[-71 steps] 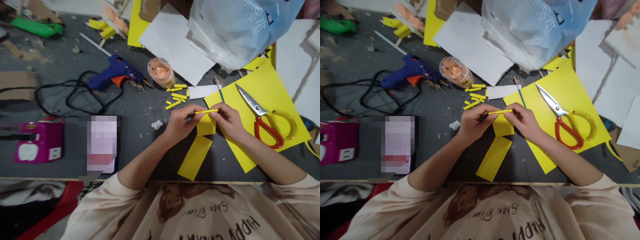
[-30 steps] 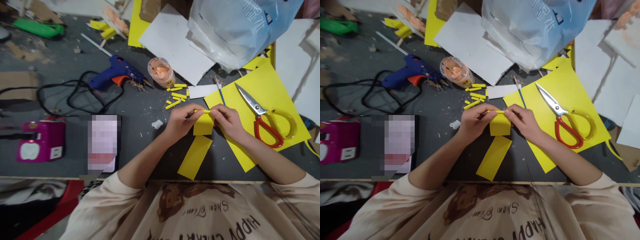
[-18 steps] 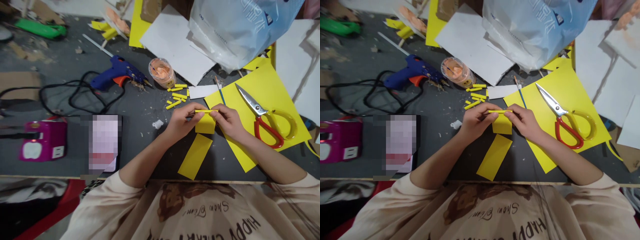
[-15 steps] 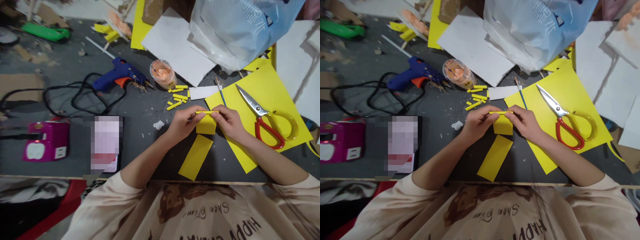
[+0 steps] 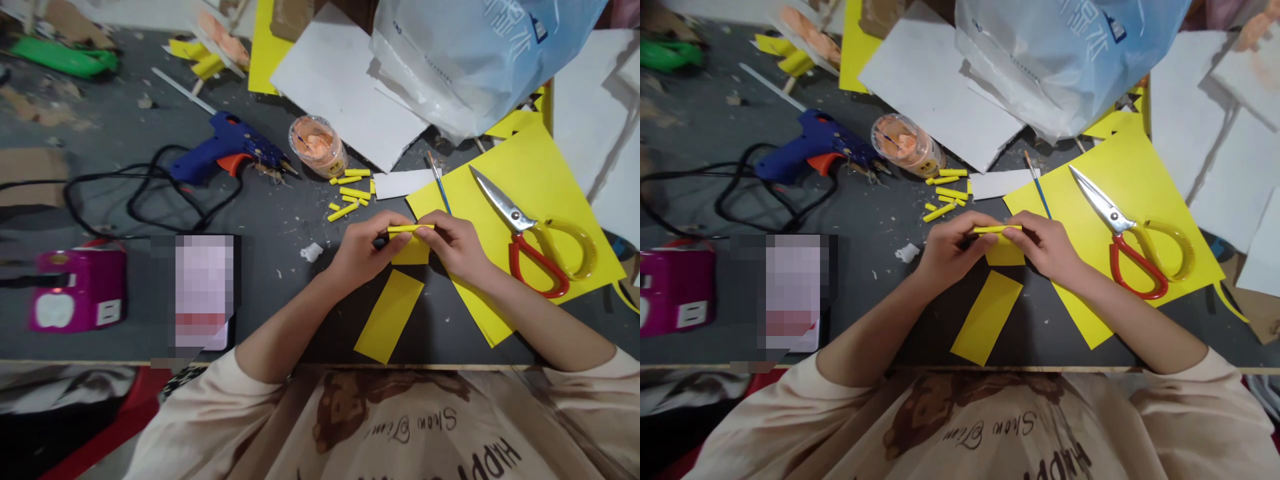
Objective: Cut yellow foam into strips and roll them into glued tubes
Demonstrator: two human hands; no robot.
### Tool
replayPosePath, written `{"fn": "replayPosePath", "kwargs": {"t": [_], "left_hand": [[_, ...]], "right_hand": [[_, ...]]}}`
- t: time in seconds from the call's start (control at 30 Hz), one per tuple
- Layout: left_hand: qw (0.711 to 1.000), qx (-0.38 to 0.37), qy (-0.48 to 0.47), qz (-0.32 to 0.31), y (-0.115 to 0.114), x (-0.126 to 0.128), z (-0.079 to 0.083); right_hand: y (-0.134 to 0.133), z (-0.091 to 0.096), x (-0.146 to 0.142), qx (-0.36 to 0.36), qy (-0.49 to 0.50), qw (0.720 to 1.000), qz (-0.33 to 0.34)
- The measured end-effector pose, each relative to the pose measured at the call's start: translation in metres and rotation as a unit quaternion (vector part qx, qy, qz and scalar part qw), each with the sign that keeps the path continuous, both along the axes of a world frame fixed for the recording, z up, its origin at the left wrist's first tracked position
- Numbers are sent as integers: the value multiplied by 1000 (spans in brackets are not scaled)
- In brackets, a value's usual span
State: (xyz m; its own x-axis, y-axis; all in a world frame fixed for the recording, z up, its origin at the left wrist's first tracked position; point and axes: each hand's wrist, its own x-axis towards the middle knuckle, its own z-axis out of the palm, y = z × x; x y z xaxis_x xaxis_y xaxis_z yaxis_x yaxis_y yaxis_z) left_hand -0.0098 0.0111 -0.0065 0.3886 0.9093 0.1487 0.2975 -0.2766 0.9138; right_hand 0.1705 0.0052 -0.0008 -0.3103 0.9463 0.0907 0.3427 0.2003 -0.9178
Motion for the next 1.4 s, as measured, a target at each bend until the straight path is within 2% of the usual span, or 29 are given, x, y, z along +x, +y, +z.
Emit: {"fn": "replayPosePath", "kwargs": {"t": [0.33,0.6,0.77,0.9,1.13,1.4], "left_hand": [[999,31,-19,31,-1,0,1],[1000,-5,-13,14,2,0,2],[998,43,-22,35,1,0,2],[996,83,-35,22,2,1,0],[999,30,6,22,3,-1,1],[993,112,-16,31,2,-1,-2]], "right_hand": [[0,0,2,-10,12,1000,9],[0,-2,1,14,-2,1000,-11],[0,-3,1,-13,13,1000,-18],[0,-4,1,-22,18,1000,-8],[0,-3,2,4,16,1000,-17],[1,-4,0,-66,41,997,-28]]}}
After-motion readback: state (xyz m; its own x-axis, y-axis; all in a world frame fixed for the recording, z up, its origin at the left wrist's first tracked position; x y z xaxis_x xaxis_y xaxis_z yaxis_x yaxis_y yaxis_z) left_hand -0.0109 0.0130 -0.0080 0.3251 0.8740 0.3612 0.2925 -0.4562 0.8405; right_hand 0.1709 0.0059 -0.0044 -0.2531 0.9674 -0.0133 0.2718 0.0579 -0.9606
